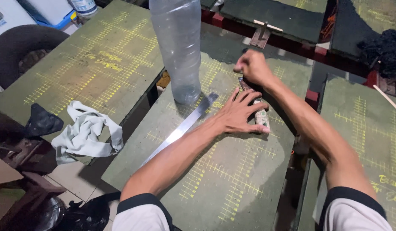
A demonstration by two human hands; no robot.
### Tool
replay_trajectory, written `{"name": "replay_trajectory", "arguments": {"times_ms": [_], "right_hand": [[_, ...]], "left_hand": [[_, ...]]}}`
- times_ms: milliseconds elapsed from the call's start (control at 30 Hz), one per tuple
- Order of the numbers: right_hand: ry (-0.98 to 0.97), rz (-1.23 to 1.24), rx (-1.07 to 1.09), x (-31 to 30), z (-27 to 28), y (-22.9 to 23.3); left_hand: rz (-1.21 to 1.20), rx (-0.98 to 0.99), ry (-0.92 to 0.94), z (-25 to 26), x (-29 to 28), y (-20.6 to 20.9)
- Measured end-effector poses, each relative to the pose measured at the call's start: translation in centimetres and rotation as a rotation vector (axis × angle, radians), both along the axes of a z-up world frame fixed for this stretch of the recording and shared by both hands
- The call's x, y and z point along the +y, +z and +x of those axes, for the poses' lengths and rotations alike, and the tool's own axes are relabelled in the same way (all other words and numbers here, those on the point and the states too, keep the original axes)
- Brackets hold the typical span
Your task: The person repeatedly wipes a green grid-marked workbench surface with a white cloth and scrapes it with a metal scraper. They alternate between wiping and scraping motions across the same area, occasionally adjusting the cloth. The workbench contains a plastic bottle, ruler, and other tools.
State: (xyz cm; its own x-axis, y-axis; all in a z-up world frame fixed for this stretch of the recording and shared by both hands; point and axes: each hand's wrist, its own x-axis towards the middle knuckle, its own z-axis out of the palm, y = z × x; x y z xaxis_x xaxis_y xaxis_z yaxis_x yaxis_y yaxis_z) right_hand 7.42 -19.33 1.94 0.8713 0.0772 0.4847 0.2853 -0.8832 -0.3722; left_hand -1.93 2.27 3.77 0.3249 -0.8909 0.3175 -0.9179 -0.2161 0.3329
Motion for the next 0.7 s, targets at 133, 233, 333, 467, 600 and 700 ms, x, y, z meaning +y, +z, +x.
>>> {"name": "replay_trajectory", "arguments": {"times_ms": [133,233,333,467,600,700], "right_hand": [[0.009,-0.007,-0.043,-0.9,2.0,-1.6],[-0.016,-0.007,-0.112,0.3,2.7,-1.1],[-0.057,0.011,-0.137,-0.4,4.0,-0.5],[-0.087,0.127,-0.106,-1.0,2.8,1.5],[-0.037,0.050,0.211,2.3,-2.3,4.2],[0.062,0.007,-0.120,-1.4,-0.8,-0.2]], "left_hand": [[0.029,-0.001,0.014,-0.5,0.4,0.8],[0.081,0.080,-0.048,-0.7,0.6,1.8],[0.073,0.099,-0.065,-0.5,0.6,2.0],[0.070,0.096,-0.060,-0.1,0.5,2.0],[0.075,0.080,-0.067,0.2,0.1,1.7],[0.028,0.052,0.008,-0.1,0.1,0.4]]}}
